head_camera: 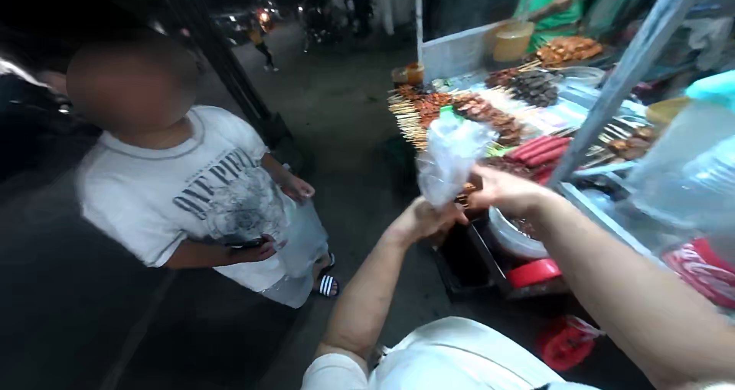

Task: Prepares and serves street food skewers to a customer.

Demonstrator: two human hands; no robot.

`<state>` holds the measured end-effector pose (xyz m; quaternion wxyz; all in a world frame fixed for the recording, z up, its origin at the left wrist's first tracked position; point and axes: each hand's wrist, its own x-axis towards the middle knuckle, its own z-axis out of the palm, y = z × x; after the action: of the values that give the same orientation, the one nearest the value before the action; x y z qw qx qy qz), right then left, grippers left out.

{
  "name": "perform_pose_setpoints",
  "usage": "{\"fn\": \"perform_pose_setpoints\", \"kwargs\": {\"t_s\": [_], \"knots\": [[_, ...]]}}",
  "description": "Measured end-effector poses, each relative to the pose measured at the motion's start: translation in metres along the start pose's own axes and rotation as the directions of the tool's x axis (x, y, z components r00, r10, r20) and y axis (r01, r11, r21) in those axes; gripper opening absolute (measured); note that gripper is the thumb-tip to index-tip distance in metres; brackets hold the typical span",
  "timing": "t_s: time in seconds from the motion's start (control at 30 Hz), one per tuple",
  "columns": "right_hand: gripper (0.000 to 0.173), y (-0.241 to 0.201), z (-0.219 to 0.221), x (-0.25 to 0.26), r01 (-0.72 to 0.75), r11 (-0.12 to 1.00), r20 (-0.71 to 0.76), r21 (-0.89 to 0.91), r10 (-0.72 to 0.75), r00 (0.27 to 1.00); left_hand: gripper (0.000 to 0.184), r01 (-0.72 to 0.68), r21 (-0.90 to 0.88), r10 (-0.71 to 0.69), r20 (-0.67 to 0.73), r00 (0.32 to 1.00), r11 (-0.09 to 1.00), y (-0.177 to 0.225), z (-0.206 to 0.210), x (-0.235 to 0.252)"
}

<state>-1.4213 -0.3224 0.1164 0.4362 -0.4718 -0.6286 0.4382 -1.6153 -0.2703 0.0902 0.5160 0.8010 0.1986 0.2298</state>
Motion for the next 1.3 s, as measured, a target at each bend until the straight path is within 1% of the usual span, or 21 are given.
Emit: {"fn": "perform_pose_setpoints", "kwargs": {"t_s": [0.07,0.13,0.17,0.2,0.27,0.3,0.37,0.43,0.5,0.53,0.6,0.63,0.7,0.77,0.83,0.9,0.97,1.03,1.1,1.2,1.3], "knots": [[0.051,0.013,0.029,0.001,0.022,0.997,0.122,-0.069,-0.013,0.992,0.027,0.096,0.186,-0.114,0.088,0.990,0.978,0.007,0.011,-0.007],[0.053,0.023,0.035,-0.001,0.176,0.983,0.007,-0.046,-0.176,0.984,0.021,0.137,0.101,-0.140,0.024,0.990,0.985,0.000,0.024,-0.006],[0.052,0.028,0.026,-0.004,0.190,0.982,-0.080,0.012,-0.188,0.979,0.026,0.141,0.118,-0.142,-0.002,0.990,0.983,0.001,0.022,-0.007],[0.038,0.036,0.014,-0.009,0.198,0.974,-0.181,0.113,-0.176,0.968,0.031,0.132,0.129,-0.132,-0.006,0.991,0.983,0.006,0.017,-0.009],[0.009,0.056,-0.009,-0.018,0.141,0.905,-0.298,0.401,-0.017,0.954,0.036,0.033,0.112,-0.031,-0.022,0.999,0.993,0.013,0.008,-0.015],[0.006,0.062,-0.013,-0.020,0.135,0.841,-0.342,0.525,0.063,0.938,0.037,0.022,0.090,-0.021,-0.013,1.000,0.996,0.021,0.005,-0.018],[0.022,0.073,-0.008,-0.018,0.165,0.702,-0.361,0.693,0.139,0.922,0.034,0.045,0.010,-0.045,-0.022,0.999,0.999,0.035,0.009,-0.016],[0.032,0.085,0.017,-0.009,0.170,0.578,-0.353,0.798,0.220,0.909,0.034,0.044,-0.009,-0.045,-0.164,0.986,0.999,0.043,0.021,-0.010],[0.033,0.092,0.055,-0.007,0.118,0.501,-0.289,0.857,0.278,0.916,0.037,-0.009,-0.042,-0.002,-0.246,0.969,0.999,0.037,0.024,0.001],[0.031,0.093,0.071,-0.011,0.111,0.453,-0.259,0.885,0.278,0.925,0.041,-0.010,0.042,0.022,-0.276,0.961,0.999,0.033,0.023,0.006],[0.024,0.084,0.092,-0.017,0.138,0.477,-0.277,0.868,0.233,0.932,0.047,0.055,0.328,0.051,-0.307,0.950,0.943,0.027,0.021,0.005],[0.026,0.074,0.095,-0.021,0.160,0.510,-0.307,0.845,0.218,0.927,0.048,0.089,0.479,0.083,-0.326,0.942,0.873,0.025,0.020,0.003],[0.025,0.058,0.086,-0.028,0.217,0.620,-0.380,0.754,0.142,0.914,0.043,0.084,0.704,0.280,-0.386,0.879,0.705,0.014,0.017,-0.001],[0.024,0.042,0.064,-0.030,0.247,0.758,-0.435,0.604,0.053,0.899,0.034,-0.034,0.803,0.495,-0.333,0.803,0.595,0.008,0.010,-0.005],[0.022,0.028,0.038,-0.027,0.210,0.817,-0.368,0.537,0.003,0.930,0.023,-0.235,0.816,0.643,-0.203,0.739,0.528,0.012,0.003,-0.014],[0.017,0.015,0.018,-0.026,0.150,0.852,-0.192,0.502,-0.060,0.980,0.016,-0.474,0.745,0.726,-0.020,0.687,0.469,0.021,-0.003,-0.024],[0.014,-0.001,0.005,-0.024,0.114,0.924,0.008,0.365,-0.126,0.992,0.015,-0.579,0.709,0.691,0.179,0.701,0.403,0.035,-0.006,-0.027],[0.010,-0.012,0.003,-0.020,0.094,0.973,0.166,0.213,-0.131,0.977,0.015,-0.595,0.696,0.617,0.275,0.737,0.401,0.046,-0.005,-0.027],[0.008,-0.011,0.008,-0.015,0.072,0.967,0.252,0.246,-0.135,0.958,0.011,-0.599,0.656,0.639,0.223,0.736,0.460,0.046,-0.007,-0.023],[0.026,0.014,0.017,-0.012,0.112,0.861,0.342,0.497,-0.312,0.886,0.017,-0.666,0.505,0.744,0.069,0.665,0.549,0.024,-0.008,-0.014],[0.032,0.031,0.028,-0.010,0.105,0.765,0.349,0.635,-0.405,0.845,0.019,-0.689,0.338,0.729,0.012,0.684,0.641,0.014,-0.003,-0.017]]}}
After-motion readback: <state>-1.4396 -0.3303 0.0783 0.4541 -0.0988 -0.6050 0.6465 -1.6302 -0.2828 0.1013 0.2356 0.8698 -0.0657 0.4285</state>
